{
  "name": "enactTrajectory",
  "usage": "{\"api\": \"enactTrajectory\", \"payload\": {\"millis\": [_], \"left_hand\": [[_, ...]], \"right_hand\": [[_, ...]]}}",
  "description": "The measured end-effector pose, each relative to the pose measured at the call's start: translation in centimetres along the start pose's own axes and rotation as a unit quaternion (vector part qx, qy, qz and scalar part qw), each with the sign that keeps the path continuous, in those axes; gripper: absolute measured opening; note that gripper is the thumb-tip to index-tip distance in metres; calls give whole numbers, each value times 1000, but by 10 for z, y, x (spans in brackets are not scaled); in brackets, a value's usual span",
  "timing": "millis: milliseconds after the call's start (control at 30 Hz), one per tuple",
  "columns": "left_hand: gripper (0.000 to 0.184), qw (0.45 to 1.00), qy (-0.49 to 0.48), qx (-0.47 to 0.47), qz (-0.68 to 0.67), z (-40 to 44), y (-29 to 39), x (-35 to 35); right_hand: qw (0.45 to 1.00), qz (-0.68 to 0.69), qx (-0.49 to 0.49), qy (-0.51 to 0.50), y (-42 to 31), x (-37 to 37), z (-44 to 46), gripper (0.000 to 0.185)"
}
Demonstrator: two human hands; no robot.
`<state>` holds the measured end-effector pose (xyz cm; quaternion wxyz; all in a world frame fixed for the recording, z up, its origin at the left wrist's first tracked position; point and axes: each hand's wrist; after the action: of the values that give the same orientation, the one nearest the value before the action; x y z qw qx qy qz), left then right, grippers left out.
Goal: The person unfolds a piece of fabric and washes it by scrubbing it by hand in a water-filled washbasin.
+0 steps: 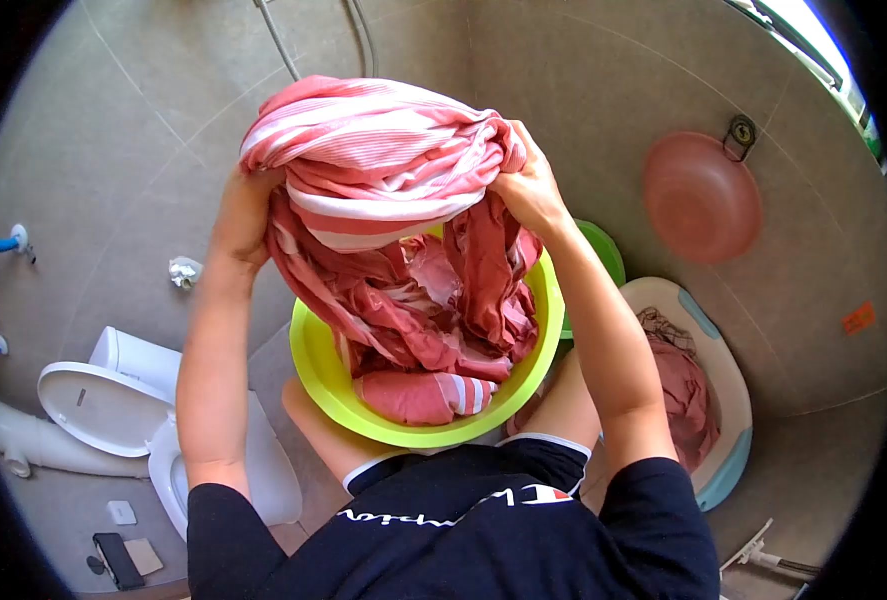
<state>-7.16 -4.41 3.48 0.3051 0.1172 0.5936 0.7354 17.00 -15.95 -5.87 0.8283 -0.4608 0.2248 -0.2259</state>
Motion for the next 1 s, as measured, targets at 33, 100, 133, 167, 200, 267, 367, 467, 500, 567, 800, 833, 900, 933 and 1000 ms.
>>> {"api": "enactTrajectory", "payload": {"millis": [33, 100, 133, 167, 200, 267, 367, 467, 500, 567, 800, 833, 900, 933, 1000], "left_hand": [[27, 999, -25, 18, 23, 4, 1, 3], [28, 997, -45, 38, 50, 17, -8, 20], [28, 992, -58, 106, 35, 29, -31, 34], [29, 982, -72, 176, 18, 35, -52, 42], [33, 968, -49, 237, 74, 32, -64, 44], [42, 942, -70, 266, 193, 42, -136, 79], [86, 850, -115, 244, 452, 51, -287, 151], [108, 706, -93, 234, 662, 0, -219, 69], [110, 688, -105, 211, 686, -7, -211, 53], [107, 612, -217, 10, 761, -19, -225, 47], [96, 630, -291, 56, 718, -34, -282, 28], [96, 631, -290, 57, 718, -30, -288, 26], [87, 680, -205, 111, 695, -19, -307, 25], [69, 626, -215, 122, 740, -11, -318, 29], [62, 674, -200, 104, 703, 6, -328, 43]], "right_hand": [[1000, 19, -3, 9, 1, -1, 1, 38], [999, -26, -7, 22, 18, 5, 3, 41], [991, -133, -13, 18, 24, 10, 3, 43], [970, -240, -20, 14, 32, 17, 1, 45], [950, -309, -46, 15, 51, 24, -1, 50], [871, -480, -102, -10, 48, 13, -14, 56], [795, -596, -72, -88, 83, -5, -33, 61], [735, -648, -101, -169, 132, -27, -55, 68], [733, -645, -125, -178, 145, -30, -60, 70], [722, -659, -77, -196, 159, -32, -74, 74], [693, -634, -96, -330, 206, -37, -92, 82], [689, -639, -95, -328, 221, -40, -92, 81], [689, -653, -27, -312, 241, -36, -89, 71], [738, -598, -108, -294, 249, -33, -83, 66], [798, -511, -161, -276, 288, -17, -77, 51]]}}
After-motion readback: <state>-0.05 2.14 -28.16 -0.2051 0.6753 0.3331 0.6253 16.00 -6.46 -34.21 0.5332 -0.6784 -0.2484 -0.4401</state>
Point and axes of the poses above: each hand's wrist, its own z-axis towards the middle knuckle, its own x-axis out of the back of the hand, y = z × x, and after that the axes turned 6 degrees about y, right-handed
